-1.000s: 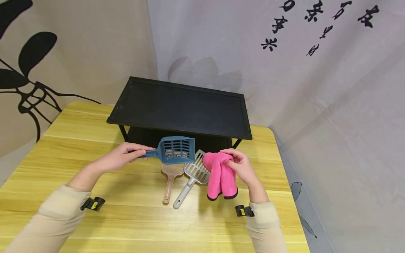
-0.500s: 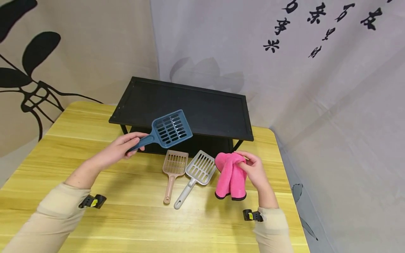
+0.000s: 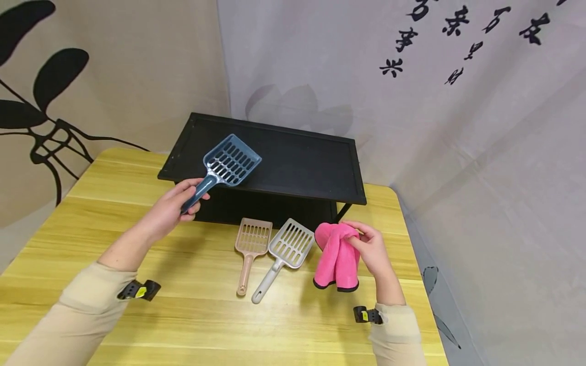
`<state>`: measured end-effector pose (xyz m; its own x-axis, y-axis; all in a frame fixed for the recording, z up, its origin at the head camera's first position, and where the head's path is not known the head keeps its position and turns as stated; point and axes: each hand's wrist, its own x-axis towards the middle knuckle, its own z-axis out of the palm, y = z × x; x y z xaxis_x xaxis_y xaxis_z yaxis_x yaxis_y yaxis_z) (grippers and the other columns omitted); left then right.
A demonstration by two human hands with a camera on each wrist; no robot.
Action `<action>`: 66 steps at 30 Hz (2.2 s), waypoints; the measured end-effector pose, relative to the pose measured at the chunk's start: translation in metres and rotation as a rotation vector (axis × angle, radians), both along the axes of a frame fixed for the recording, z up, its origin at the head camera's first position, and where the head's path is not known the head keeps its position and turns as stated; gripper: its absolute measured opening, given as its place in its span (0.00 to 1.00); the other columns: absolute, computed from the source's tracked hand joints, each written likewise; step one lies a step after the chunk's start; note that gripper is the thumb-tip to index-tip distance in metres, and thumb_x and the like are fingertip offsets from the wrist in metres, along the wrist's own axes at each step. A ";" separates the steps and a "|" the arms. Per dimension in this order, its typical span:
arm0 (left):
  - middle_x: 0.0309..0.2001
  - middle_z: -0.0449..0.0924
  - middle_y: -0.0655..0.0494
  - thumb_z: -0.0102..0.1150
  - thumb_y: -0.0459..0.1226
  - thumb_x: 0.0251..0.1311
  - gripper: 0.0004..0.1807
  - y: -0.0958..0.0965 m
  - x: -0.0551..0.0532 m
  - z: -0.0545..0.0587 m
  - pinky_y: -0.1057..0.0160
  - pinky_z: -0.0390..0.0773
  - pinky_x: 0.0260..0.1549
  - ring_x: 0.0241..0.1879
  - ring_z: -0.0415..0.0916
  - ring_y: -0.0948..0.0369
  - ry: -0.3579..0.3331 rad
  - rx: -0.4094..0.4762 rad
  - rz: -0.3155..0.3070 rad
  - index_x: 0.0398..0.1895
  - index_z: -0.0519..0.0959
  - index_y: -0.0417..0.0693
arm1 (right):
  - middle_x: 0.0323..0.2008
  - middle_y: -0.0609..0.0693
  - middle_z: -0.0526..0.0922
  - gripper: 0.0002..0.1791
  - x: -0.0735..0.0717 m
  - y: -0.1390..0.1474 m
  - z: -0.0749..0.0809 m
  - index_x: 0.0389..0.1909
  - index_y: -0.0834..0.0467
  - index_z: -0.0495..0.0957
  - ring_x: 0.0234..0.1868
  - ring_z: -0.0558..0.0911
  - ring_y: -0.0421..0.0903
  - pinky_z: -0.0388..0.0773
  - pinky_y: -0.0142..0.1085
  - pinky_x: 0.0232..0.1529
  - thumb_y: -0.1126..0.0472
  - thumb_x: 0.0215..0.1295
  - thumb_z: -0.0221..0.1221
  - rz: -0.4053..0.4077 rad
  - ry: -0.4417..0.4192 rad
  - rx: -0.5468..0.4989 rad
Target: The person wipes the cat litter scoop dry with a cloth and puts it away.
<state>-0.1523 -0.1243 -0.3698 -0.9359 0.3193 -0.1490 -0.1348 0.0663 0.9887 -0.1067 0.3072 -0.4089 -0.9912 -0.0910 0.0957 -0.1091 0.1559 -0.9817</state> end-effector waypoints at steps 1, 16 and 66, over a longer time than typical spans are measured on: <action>0.43 0.67 0.59 0.27 0.43 0.74 0.24 0.001 -0.001 0.000 0.75 0.62 0.23 0.25 0.60 0.69 -0.003 0.003 0.009 0.68 0.52 0.40 | 0.40 0.35 0.81 0.22 0.000 0.000 0.000 0.41 0.40 0.81 0.36 0.82 0.33 0.79 0.25 0.38 0.73 0.63 0.53 -0.003 -0.003 0.003; 0.47 0.60 0.53 0.28 0.45 0.74 0.29 0.014 -0.008 0.003 0.74 0.60 0.24 0.27 0.55 0.67 -0.053 -0.050 0.189 0.72 0.46 0.39 | 0.41 0.36 0.82 0.22 0.002 0.001 -0.003 0.42 0.43 0.82 0.36 0.82 0.33 0.79 0.25 0.38 0.75 0.63 0.53 0.005 0.005 -0.020; 0.28 0.76 0.67 0.47 0.46 0.68 0.23 0.007 -0.012 -0.011 0.76 0.74 0.27 0.25 0.68 0.70 -0.116 -0.196 0.136 0.52 0.72 0.33 | 0.39 0.36 0.83 0.24 0.003 0.000 -0.006 0.40 0.41 0.81 0.35 0.83 0.32 0.79 0.24 0.37 0.76 0.62 0.52 -0.048 0.012 -0.080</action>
